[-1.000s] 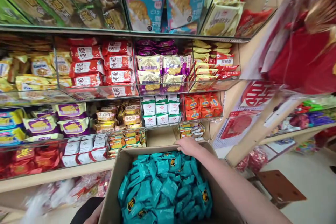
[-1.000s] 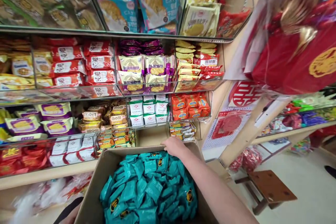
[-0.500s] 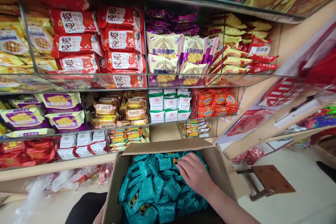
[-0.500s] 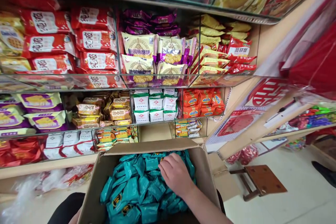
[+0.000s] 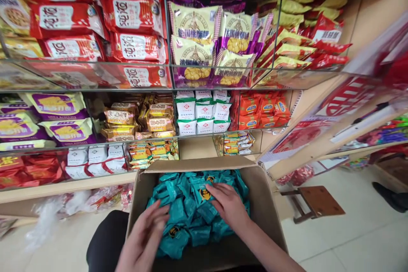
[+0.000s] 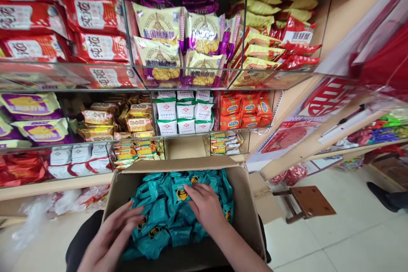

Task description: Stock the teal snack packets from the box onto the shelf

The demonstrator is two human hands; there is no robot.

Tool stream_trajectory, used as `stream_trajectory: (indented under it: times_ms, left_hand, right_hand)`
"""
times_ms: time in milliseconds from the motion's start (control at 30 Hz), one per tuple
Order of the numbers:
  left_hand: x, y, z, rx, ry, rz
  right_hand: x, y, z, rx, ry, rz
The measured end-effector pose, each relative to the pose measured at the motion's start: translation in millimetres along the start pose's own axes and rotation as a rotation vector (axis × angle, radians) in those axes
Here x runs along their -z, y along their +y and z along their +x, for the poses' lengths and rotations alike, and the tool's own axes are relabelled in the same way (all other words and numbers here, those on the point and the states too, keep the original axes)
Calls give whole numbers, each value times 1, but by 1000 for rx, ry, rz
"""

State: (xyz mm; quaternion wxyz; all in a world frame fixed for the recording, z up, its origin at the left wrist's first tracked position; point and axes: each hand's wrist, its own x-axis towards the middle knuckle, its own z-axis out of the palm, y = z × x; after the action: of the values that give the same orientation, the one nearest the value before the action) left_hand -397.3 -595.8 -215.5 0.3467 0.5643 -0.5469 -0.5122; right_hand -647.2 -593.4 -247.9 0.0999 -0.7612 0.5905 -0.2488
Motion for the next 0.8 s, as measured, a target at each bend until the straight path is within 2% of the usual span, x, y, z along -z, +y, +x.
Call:
stream_trajectory:
  times_ms: [67,133,200,267,333,400,467,533,633,700,733,800]
  left_hand:
    - [-32,18,9,178,-129,-218]
    - [-55,27,20,261,-176,-321]
    - [-66,27,28,226,-210,-368]
    - [-68,24,33,139,-262,-381]
    - [-67,20,34,83,-313,-312]
    - [-68,18,32,48,-333,-199]
    - [-72,16,29,24,-322,-136]
    - [-76,16,25,-7,-279,-118]
    - [-74,23,26,-75,-228,-25]
    - [-61,37,35,-193,-236,77]
    - [-51,46,42,-283,-233,157]
    - [-28,64,63,-497,-147,409]
  right_hand:
    - [4,-18,-12,93,89,146]
    - [6,-33,-18,69,111,318]
    - [7,-42,-18,-61,99,615]
    - [6,-44,-15,-271,97,963]
    - [4,-41,-11,-475,132,1147]
    - [0,-37,-7,-585,179,1114]
    - [-3,-36,-5,-605,211,1056]
    - [-3,-37,-5,-594,218,1093]
    - [11,-38,-2,-517,78,1226]
    - [30,-33,6,-447,-20,1237]
    - [41,-26,13,-429,-16,1197]
    - [62,-8,30,-426,87,1025]
